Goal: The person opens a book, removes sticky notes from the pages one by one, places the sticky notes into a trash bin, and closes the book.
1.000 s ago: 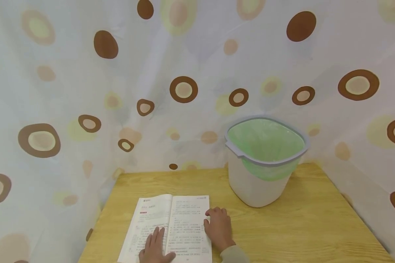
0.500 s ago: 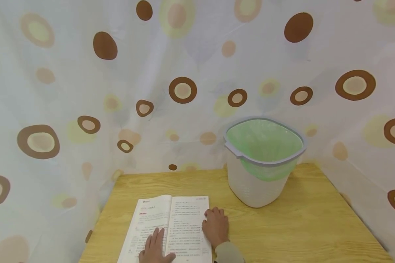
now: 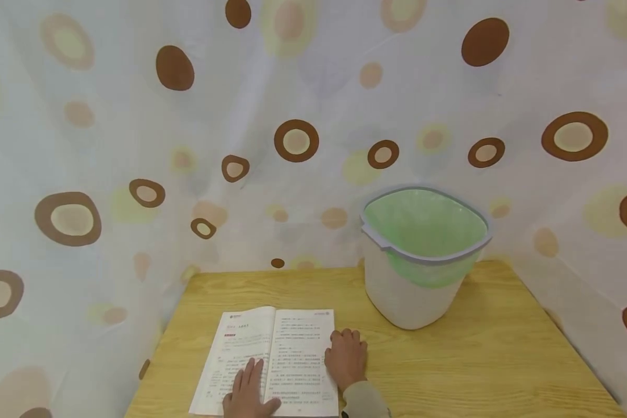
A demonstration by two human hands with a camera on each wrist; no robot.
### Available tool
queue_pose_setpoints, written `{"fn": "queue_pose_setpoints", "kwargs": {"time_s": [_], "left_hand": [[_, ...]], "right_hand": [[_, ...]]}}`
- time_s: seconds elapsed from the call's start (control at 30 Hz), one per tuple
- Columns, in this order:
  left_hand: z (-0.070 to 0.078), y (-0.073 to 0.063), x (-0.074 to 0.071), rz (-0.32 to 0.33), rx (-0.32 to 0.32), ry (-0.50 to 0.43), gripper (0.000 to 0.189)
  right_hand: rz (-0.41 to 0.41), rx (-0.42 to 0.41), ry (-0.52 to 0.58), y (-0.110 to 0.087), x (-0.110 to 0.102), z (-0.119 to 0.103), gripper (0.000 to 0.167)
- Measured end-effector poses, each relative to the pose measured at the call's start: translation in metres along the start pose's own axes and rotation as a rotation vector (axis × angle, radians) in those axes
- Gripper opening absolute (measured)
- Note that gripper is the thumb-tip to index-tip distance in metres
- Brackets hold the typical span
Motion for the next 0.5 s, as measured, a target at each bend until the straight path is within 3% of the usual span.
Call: {"fn": "queue_pose_setpoints", "kwargs": {"time_s": [0.5], "left_hand": [[0.0039,-0.0014,-0.004,0.017,0.008,0.013,0.092]], "right_hand": [[-0.005,0.035,-0.012,-0.0012,0.0003,-0.0032,0.024]]}}
Point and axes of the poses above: each hand's wrist, its own y-axis towards the middle knuckle, its own x-axis out of the palm, z = x × y, the point moved 8 cm from there along y, towards the middle knuckle, and after that the axes turned 2 degrees about -y, right-handed, at the moved point
